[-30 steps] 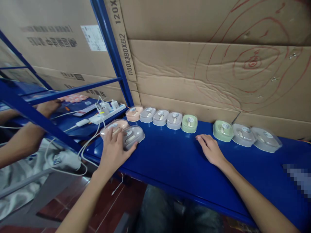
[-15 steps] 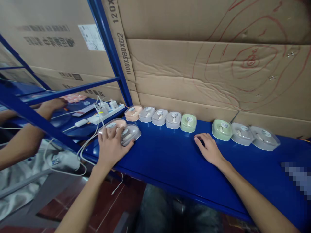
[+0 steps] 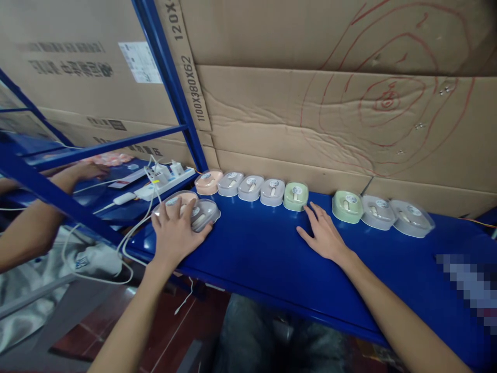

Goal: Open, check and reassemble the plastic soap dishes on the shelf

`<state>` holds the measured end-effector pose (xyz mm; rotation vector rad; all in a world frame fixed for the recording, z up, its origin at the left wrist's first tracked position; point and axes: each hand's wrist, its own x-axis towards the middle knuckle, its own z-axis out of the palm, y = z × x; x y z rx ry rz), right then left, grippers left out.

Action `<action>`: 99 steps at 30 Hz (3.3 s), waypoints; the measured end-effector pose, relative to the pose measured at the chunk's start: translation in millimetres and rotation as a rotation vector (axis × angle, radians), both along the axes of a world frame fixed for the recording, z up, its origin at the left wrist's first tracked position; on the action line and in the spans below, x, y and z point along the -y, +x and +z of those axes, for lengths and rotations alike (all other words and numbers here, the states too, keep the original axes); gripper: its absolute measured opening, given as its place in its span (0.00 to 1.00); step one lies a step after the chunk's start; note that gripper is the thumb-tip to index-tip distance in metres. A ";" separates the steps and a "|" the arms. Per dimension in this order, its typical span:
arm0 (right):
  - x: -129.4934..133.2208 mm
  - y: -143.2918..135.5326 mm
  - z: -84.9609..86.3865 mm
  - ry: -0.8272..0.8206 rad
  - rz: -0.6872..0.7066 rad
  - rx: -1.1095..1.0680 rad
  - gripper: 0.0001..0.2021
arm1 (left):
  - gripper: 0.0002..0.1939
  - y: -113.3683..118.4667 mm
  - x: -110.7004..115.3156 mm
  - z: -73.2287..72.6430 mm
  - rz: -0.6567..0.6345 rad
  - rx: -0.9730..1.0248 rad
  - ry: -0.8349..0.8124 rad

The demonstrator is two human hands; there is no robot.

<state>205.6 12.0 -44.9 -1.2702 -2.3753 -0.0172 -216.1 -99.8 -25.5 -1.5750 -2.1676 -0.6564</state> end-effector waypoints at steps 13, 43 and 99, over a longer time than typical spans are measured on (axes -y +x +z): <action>0.3 -1.7 -4.1 -0.087 -0.037 0.006 0.42 | 0.39 1.1 -2.7 6.6 -0.025 0.033 -0.032; 18.2 -19.1 20.0 -0.004 -0.270 -0.052 0.29 | 0.35 14.1 -8.4 2.6 -0.054 0.021 0.099; 21.2 -0.9 15.4 -0.135 0.141 -0.471 0.40 | 0.30 182.4 -110.4 13.9 -1.248 1.810 -0.533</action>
